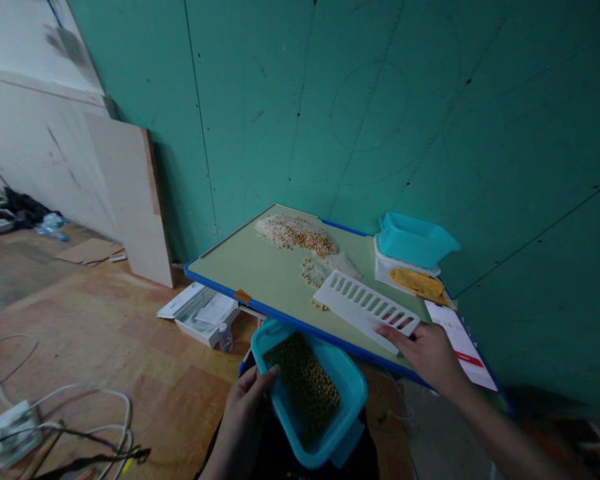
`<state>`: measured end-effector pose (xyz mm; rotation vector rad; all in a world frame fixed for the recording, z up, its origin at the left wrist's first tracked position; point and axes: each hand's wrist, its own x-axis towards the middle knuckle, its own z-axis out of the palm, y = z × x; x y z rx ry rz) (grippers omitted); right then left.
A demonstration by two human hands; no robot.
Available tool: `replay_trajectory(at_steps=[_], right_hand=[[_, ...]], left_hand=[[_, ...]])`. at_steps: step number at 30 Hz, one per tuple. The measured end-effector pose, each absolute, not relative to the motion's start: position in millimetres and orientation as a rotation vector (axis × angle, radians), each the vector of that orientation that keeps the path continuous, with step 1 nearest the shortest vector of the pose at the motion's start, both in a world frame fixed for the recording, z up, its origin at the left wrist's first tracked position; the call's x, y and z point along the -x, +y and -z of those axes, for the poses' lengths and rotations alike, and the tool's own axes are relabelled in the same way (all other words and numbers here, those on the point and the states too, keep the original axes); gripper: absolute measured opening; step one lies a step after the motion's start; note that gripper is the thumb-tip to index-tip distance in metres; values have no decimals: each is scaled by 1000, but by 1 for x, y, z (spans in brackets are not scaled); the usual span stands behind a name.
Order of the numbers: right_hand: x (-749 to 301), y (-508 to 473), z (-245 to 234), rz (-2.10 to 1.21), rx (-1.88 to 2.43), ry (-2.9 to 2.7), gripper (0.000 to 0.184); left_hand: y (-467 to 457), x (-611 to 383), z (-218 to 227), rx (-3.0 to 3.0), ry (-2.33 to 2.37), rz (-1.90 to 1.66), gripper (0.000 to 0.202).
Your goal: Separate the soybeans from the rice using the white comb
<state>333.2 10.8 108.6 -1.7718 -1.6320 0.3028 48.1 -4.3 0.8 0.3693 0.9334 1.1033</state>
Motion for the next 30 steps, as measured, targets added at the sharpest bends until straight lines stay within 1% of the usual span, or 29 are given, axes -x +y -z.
replay_trajectory(at_steps=[11, 14, 17, 22, 26, 30], right_hand=[[-350, -5, -99, -163, 1664, -1891, 27], [-341, -9, -100, -137, 1632, -1907, 27], [-325, -14, -105, -177, 1592, -1936, 25], [-309, -14, -110, -147, 1492, -1947, 24], [-314, -2, -105, -61, 1596, -1819, 27], [-312, 5, -101, -96, 1664, -1823, 31]], left_hand=[[6, -39, -8, -382, 958, -1144, 27], [10, -37, -8, -376, 958, -1143, 22], [13, -35, -10, -372, 955, -1156, 21], [14, -33, -17, -401, 968, -1157, 23], [15, -33, -17, -409, 964, -1150, 22], [14, -32, -22, -395, 959, -1162, 19]])
